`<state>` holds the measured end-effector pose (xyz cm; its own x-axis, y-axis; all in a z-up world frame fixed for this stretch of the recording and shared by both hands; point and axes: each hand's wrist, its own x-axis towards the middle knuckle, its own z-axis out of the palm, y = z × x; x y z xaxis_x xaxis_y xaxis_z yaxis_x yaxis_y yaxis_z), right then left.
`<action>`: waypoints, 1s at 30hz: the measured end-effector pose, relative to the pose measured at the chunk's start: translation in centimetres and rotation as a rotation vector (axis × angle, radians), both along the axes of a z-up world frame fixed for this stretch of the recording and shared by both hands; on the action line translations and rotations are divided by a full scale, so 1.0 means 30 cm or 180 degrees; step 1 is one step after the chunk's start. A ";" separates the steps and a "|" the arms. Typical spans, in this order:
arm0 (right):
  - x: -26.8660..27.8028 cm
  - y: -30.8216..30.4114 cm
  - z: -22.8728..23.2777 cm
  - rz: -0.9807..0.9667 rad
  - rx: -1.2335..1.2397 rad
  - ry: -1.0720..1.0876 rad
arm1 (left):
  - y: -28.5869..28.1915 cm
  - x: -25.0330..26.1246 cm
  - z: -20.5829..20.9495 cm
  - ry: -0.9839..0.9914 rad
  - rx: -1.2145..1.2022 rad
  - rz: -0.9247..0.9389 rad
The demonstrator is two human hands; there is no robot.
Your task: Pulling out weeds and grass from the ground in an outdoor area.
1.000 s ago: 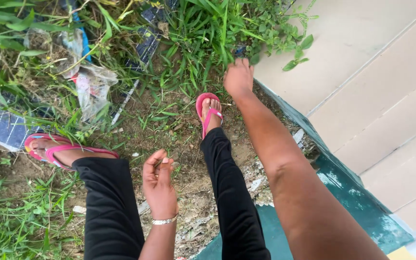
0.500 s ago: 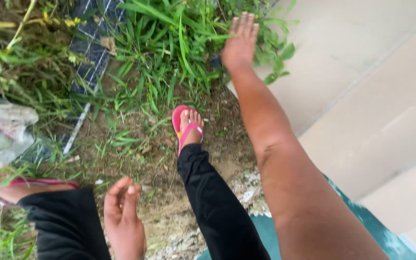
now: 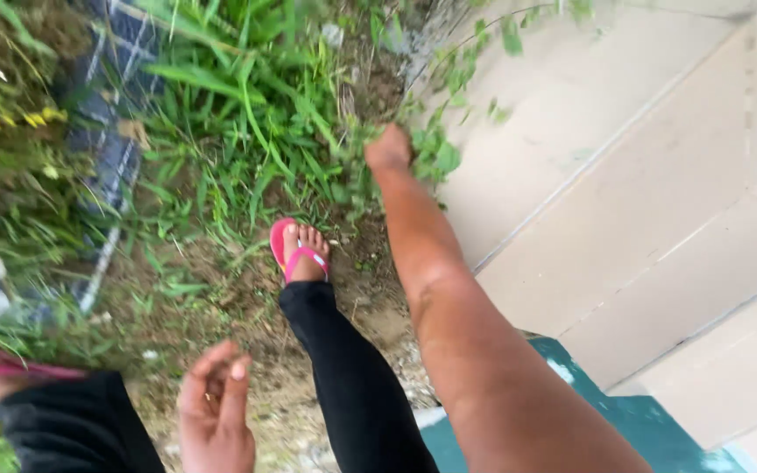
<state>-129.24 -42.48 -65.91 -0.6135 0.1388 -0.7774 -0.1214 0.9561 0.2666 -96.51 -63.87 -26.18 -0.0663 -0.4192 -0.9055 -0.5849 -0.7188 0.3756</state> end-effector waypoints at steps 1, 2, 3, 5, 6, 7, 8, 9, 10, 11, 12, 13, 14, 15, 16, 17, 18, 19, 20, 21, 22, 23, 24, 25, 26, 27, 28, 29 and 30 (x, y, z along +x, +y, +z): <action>-0.001 -0.024 0.000 0.0202 -0.0229 -0.0152 | 0.020 0.033 -0.015 -0.0013 -0.0066 0.0060; -0.002 -0.053 -0.002 0.0415 -0.0454 -0.0297 | 0.035 0.066 -0.035 -0.0023 -0.0130 0.0122; 0.014 -0.109 0.079 0.0381 -0.0429 -0.0302 | -0.019 -0.032 0.017 -0.0028 -0.0103 0.0089; 0.094 -0.182 0.262 -0.0275 -0.0903 -0.0083 | -0.095 -0.194 0.145 0.0117 0.0084 -0.0237; 0.180 -0.151 0.331 -0.0289 -0.0814 -0.0141 | -0.081 -0.192 0.203 0.0058 0.0172 -0.0239; 0.211 -0.189 0.343 -0.0189 -0.0936 0.0016 | -0.101 -0.208 0.204 0.0309 0.0129 -0.0264; 0.239 -0.235 0.355 -0.0088 -0.1055 0.0175 | -0.128 -0.227 0.203 0.0560 0.0085 -0.0291; 0.219 -0.300 0.406 -0.0108 -0.1092 0.0286 | -0.122 -0.187 0.168 0.0664 0.0047 -0.0332; 0.203 -0.367 0.453 -0.0361 -0.1209 0.0473 | -0.121 -0.146 0.123 0.0672 0.0124 -0.0217; 0.223 -0.405 0.517 -0.0597 -0.1284 0.0604 | -0.100 -0.086 0.098 0.0626 0.0247 -0.0075; 0.202 -0.442 0.512 -0.0600 -0.1280 0.0659 | -0.108 -0.068 0.051 0.0678 0.0255 -0.0091; 0.222 -0.484 0.511 -0.0384 -0.1583 0.0897 | -0.110 -0.029 0.030 0.0335 0.0213 -0.0266; 0.246 -0.527 0.507 -0.0168 -0.1885 0.1134 | -0.114 0.015 0.005 -0.0010 0.0176 -0.0440; 0.232 -0.625 0.566 -0.0183 -0.1877 0.1063 | -0.125 0.008 0.013 -0.0081 0.0186 -0.0433; 0.217 -0.726 0.623 -0.0384 -0.2242 0.1061 | -0.138 0.001 0.020 0.0170 0.0227 0.0072; 0.171 -0.838 0.670 -0.0576 -0.2621 0.1117 | -0.160 -0.022 0.003 0.0482 0.0249 0.0572; 0.176 -0.960 0.720 -0.0580 -0.2629 0.1105 | -0.174 0.003 0.025 0.0472 0.0239 0.0575; 0.157 -1.090 0.769 -0.0485 -0.2893 0.1229 | -0.187 0.009 0.034 0.0505 0.0283 0.0648; 0.136 -1.217 0.823 -0.0388 -0.3156 0.1352 | -0.199 0.011 0.046 0.0539 0.0329 0.0720; 0.152 -1.358 0.886 -0.0389 -0.3188 0.1364 | -0.230 0.007 0.064 0.0556 0.0299 0.0716; 0.167 -1.494 0.949 -0.0271 -0.3626 0.1454 | -0.258 0.002 0.080 0.0523 0.0389 0.0850; 0.181 -1.613 1.010 -0.0139 -0.4034 0.1546 | -0.272 -0.005 0.097 0.0491 0.0510 0.0987; 0.260 -1.739 0.934 -0.0129 -0.4036 0.1562 | -0.287 0.007 0.101 0.0508 0.0512 0.0984; 0.343 -1.854 0.856 -0.0083 -0.4316 0.1392 | -0.292 0.020 0.110 0.0641 0.0425 0.1072; 0.425 -1.966 0.774 -0.0041 -0.4595 0.1208 | -0.293 0.031 0.116 0.0773 0.0338 0.1160; 0.460 -1.985 0.816 -0.0055 -0.4587 0.1181 | -0.303 0.046 0.117 0.0745 0.0340 0.1168; 0.492 -2.003 0.856 0.0108 -0.4495 0.1036 | -0.310 0.058 0.115 0.0708 0.0356 0.1462; 0.517 -2.019 0.894 0.0262 -0.4396 0.0909 | -0.320 0.070 0.111 0.0675 0.0378 0.1738; 0.520 -1.932 0.932 0.0240 -0.4384 0.0900 | -0.338 0.080 0.107 0.0652 0.0384 0.1728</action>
